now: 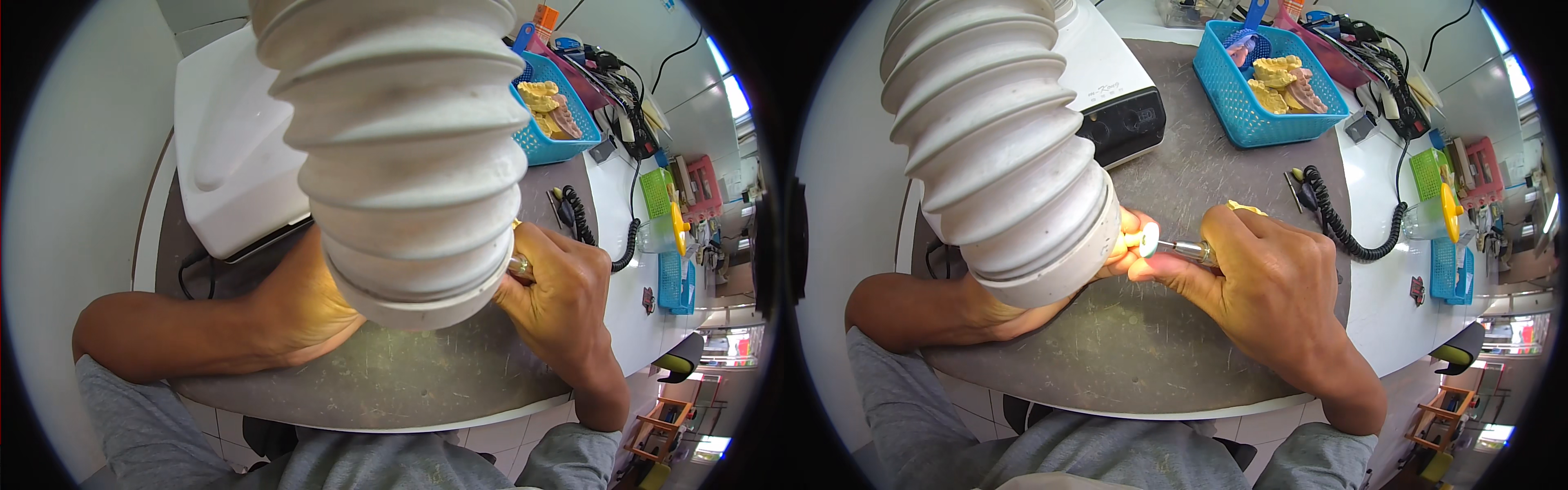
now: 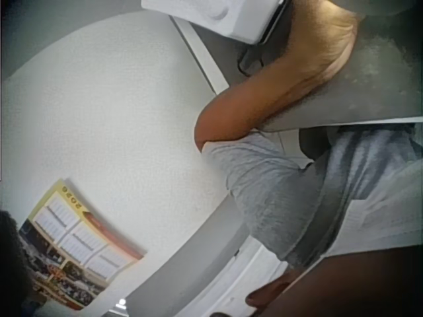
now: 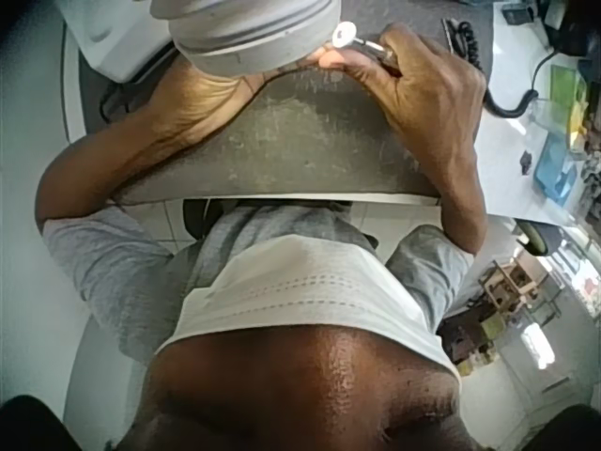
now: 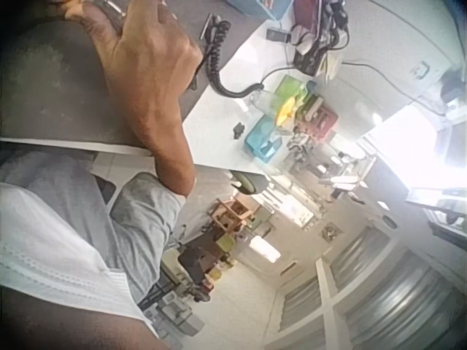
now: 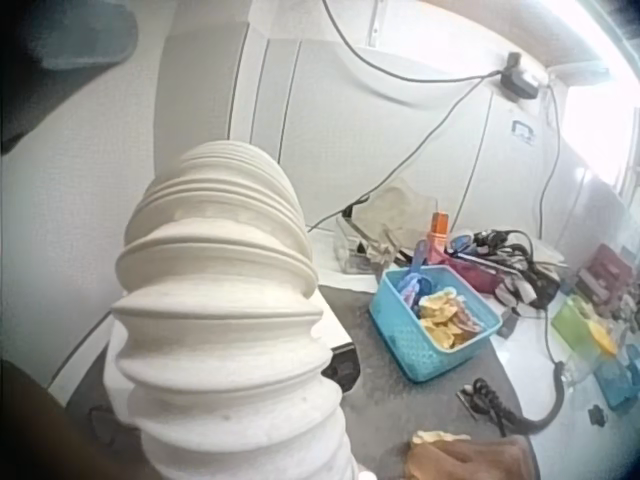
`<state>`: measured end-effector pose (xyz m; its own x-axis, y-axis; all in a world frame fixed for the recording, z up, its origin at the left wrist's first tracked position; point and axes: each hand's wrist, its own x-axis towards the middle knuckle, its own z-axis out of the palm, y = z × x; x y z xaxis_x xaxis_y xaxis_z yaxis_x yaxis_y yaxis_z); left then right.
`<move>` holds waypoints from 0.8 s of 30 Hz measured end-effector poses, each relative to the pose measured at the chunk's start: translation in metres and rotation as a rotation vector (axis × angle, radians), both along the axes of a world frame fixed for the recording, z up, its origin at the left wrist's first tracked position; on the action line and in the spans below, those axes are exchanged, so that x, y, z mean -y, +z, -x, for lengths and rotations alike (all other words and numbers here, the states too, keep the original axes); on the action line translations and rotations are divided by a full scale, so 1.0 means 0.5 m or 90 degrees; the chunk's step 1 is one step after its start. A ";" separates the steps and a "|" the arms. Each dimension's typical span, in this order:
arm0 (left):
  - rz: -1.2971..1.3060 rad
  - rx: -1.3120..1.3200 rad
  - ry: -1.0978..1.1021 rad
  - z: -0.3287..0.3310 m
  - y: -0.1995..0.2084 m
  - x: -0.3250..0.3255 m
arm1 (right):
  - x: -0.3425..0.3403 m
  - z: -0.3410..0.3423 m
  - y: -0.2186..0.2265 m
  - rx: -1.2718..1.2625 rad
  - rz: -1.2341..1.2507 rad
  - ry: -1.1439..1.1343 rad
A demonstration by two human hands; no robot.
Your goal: The person uses a micro-motor handpiece to grind and refine a yellow dental plaster cast, switching between various drill bits and placing the cast on a workbench.
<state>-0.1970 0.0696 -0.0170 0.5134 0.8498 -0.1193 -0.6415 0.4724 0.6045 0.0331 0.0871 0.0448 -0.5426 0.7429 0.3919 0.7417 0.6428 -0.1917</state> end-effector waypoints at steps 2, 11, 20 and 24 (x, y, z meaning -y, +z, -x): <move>0.019 0.012 -0.002 0.000 0.005 -0.001 | 0.000 0.000 0.002 0.012 0.011 -0.001; -0.049 -0.016 0.010 0.002 -0.007 -0.001 | 0.002 0.001 0.005 0.016 0.004 0.001; -0.065 -0.053 0.006 -0.001 -0.012 -0.002 | 0.003 0.002 0.005 0.019 -0.005 0.011; -0.056 -0.050 0.010 -0.001 -0.006 -0.002 | 0.004 0.000 0.008 0.025 0.004 -0.007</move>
<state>-0.1963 0.0706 -0.0199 0.4920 0.8666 -0.0829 -0.5979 0.4055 0.6914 0.0330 0.0850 0.0488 -0.5491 0.7510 0.3667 0.7556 0.6336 -0.1664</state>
